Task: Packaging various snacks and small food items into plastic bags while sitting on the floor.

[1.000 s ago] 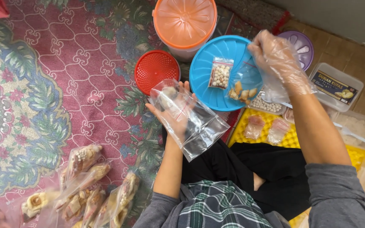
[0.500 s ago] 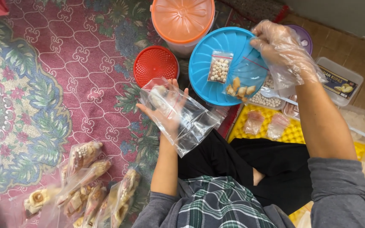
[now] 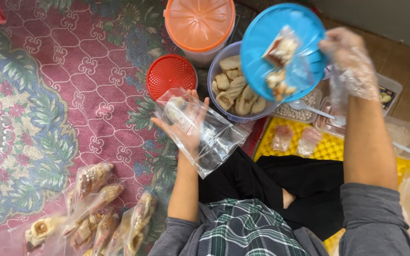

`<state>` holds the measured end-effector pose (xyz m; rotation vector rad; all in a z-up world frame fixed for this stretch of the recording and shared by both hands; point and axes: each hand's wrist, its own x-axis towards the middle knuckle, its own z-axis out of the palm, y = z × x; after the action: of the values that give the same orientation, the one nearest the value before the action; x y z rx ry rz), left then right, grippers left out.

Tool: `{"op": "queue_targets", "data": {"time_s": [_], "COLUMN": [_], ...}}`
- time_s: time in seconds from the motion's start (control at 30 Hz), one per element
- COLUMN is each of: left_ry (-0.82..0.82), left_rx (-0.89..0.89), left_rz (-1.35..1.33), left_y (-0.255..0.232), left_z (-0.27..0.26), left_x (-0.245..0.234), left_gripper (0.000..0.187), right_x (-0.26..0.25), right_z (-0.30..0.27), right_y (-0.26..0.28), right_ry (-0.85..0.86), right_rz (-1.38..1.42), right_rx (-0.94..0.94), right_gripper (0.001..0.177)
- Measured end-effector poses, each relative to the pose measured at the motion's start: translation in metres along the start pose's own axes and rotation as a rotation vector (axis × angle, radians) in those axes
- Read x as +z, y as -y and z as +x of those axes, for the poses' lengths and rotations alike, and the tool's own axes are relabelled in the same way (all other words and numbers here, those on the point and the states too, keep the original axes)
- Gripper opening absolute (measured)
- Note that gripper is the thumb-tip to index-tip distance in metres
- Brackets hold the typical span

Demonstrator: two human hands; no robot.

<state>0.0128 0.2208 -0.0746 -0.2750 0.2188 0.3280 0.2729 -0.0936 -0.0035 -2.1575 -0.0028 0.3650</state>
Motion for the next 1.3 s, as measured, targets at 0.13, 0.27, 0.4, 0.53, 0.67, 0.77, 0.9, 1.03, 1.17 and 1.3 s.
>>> {"op": "queue_targets", "data": {"time_s": [0.13, 0.27, 0.4, 0.53, 0.67, 0.77, 0.9, 1.03, 1.17, 1.3], "left_ry": [0.002, -0.052, -0.086, -0.179, -0.228, -0.137, -0.178, -0.285, -0.318, -0.348], "left_rx": [-0.027, 0.021, 0.123, 0.143, 0.151, 0.081, 0.115, 0.303, 0.337, 0.378], "left_rz": [-0.094, -0.112, 0.039, -0.037, -0.052, -0.133, -0.096, 0.046, 0.011, 0.130], "left_y": [-0.001, -0.001, 0.006, 0.013, 0.005, -0.005, 0.008, 0.027, 0.034, 0.028], "left_z": [-0.001, 0.001, 0.004, 0.014, 0.024, 0.036, 0.044, 0.053, 0.052, 0.057], "left_x": [0.004, 0.008, 0.020, 0.034, 0.035, 0.021, 0.030, 0.029, 0.031, 0.013], "left_gripper": [0.114, 0.104, 0.079, 0.096, 0.095, 0.098, 0.102, 0.089, 0.082, 0.086], "right_x": [-0.059, -0.085, -0.073, -0.053, -0.045, -0.024, 0.029, 0.099, 0.116, 0.095], "right_z": [0.039, 0.020, 0.023, 0.037, 0.023, -0.013, -0.076, -0.063, -0.074, -0.109], "right_y": [-0.083, -0.100, -0.155, -0.214, -0.191, -0.102, 0.012, 0.000, 0.011, 0.028], "right_ry": [-0.166, -0.254, -0.367, -0.290, -0.352, -0.549, -0.365, -0.166, -0.115, -0.212], "right_rz": [0.078, -0.007, -0.022, -0.060, -0.290, -0.408, -0.527, -0.748, -0.770, -0.321], "right_rx": [-0.134, -0.107, 0.136, -0.022, 0.111, -0.280, -0.767, -0.745, -0.626, -0.716], "right_gripper": [0.014, 0.021, 0.011, 0.011, 0.048, 0.043, 0.009, 0.029, 0.029, 0.010]}}
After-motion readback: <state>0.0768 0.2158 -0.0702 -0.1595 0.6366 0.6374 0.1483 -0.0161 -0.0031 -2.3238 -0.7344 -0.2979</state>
